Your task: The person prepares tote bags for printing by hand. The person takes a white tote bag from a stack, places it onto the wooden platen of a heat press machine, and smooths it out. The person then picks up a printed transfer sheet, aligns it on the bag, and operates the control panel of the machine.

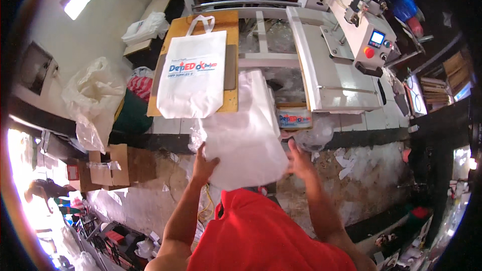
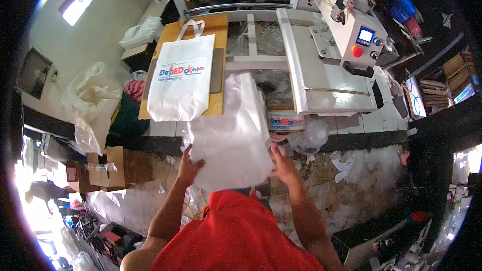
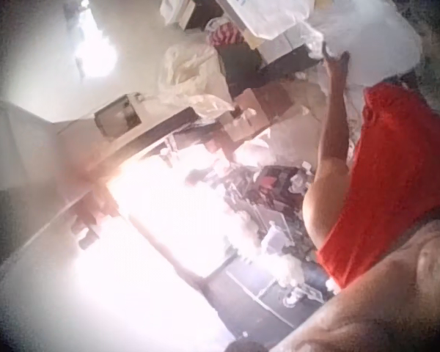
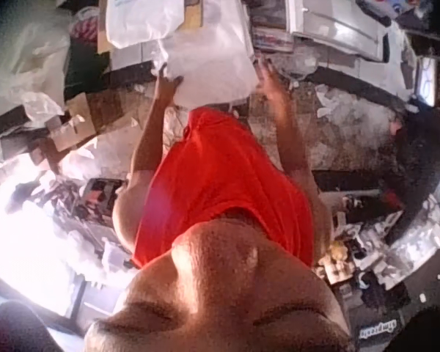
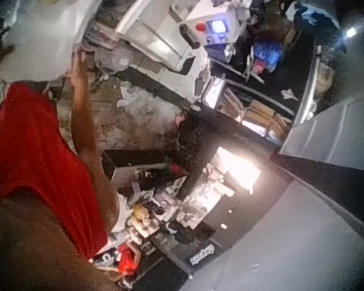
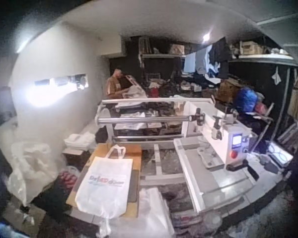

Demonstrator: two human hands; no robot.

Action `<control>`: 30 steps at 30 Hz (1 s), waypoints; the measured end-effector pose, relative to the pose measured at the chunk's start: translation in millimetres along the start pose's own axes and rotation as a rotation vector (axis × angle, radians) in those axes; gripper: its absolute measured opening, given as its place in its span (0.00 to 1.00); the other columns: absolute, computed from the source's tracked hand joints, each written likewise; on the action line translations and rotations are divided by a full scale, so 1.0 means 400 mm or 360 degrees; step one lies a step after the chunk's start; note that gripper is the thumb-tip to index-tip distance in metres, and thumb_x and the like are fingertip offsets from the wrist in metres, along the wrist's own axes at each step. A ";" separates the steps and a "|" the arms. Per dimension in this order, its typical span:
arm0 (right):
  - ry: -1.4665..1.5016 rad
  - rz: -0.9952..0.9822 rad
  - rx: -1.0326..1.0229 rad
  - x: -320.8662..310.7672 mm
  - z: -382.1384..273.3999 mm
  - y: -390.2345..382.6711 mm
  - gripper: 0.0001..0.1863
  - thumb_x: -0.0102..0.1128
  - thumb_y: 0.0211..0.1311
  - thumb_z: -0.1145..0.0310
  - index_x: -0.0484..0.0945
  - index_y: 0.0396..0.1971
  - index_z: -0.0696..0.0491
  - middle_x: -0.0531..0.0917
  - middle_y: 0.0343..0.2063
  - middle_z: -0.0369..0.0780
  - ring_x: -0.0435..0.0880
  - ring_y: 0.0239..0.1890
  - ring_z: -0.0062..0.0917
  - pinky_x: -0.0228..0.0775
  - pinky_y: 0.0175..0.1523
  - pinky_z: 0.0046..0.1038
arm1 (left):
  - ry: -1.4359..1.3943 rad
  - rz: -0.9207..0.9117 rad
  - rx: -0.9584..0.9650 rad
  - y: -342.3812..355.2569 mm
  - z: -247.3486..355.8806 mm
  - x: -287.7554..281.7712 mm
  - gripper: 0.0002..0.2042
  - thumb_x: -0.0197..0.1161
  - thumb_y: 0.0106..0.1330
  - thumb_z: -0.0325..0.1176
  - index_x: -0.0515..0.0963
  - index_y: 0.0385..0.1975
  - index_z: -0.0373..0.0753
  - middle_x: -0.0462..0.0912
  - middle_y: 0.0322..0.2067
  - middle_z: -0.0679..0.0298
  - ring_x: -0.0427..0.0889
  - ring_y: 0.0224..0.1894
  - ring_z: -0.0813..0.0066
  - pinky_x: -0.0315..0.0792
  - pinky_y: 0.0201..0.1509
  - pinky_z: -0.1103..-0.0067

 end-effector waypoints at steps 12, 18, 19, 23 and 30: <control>-0.1102 -0.0001 -0.1884 0.447 -0.444 -0.350 0.26 0.69 0.64 0.53 0.79 0.57 0.51 0.84 0.54 0.43 0.84 0.54 0.28 0.78 0.55 0.32 | 0.0601 0.0455 0.1490 -0.101 0.840 -0.275 0.22 0.58 0.67 0.21 0.75 0.62 0.39 0.81 0.36 0.70 0.68 0.25 0.92 0.65 0.26 0.87; -0.0179 0.0122 -0.3814 0.740 -0.658 -0.546 0.20 0.55 0.72 0.75 0.74 0.63 0.57 0.83 0.56 0.48 0.84 0.56 0.33 0.74 0.60 0.28 | -0.0058 0.1519 0.2915 -0.089 1.146 -0.438 0.20 0.51 0.75 0.25 0.65 0.65 0.33 0.78 0.43 0.53 0.78 0.34 0.67 0.74 0.38 0.77; -0.0402 0.0357 -0.3577 0.778 -0.682 -0.479 0.20 0.54 0.73 0.74 0.74 0.63 0.56 0.83 0.56 0.48 0.84 0.55 0.32 0.75 0.59 0.29 | 0.0595 0.1686 0.2849 -0.004 1.143 -0.457 0.20 0.51 0.75 0.25 0.66 0.66 0.34 0.77 0.45 0.53 0.79 0.41 0.62 0.76 0.39 0.70; -0.1554 0.0626 -0.1670 0.837 -0.613 0.173 0.21 0.57 0.68 0.67 0.78 0.59 0.52 0.83 0.49 0.54 0.82 0.51 0.50 0.75 0.56 0.45 | 0.1638 0.0677 0.0762 0.563 0.810 -0.419 0.29 0.48 0.70 0.26 0.63 0.73 0.55 0.73 0.58 0.46 0.78 0.54 0.44 0.75 0.56 0.55; -0.1789 0.0700 -0.1737 0.809 -0.318 0.342 0.18 0.58 0.67 0.66 0.79 0.56 0.52 0.83 0.42 0.52 0.80 0.48 0.48 0.72 0.53 0.46 | 0.1576 0.0394 0.0736 0.625 0.467 -0.427 0.24 0.54 0.69 0.34 0.72 0.67 0.46 0.74 0.46 0.46 0.80 0.48 0.44 0.77 0.50 0.57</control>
Point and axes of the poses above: each hand's wrist, its own y-axis towards the middle knuckle, its own x-axis out of the palm, z = x × y, the point moved 5 cm from there along y, towards the middle knuckle
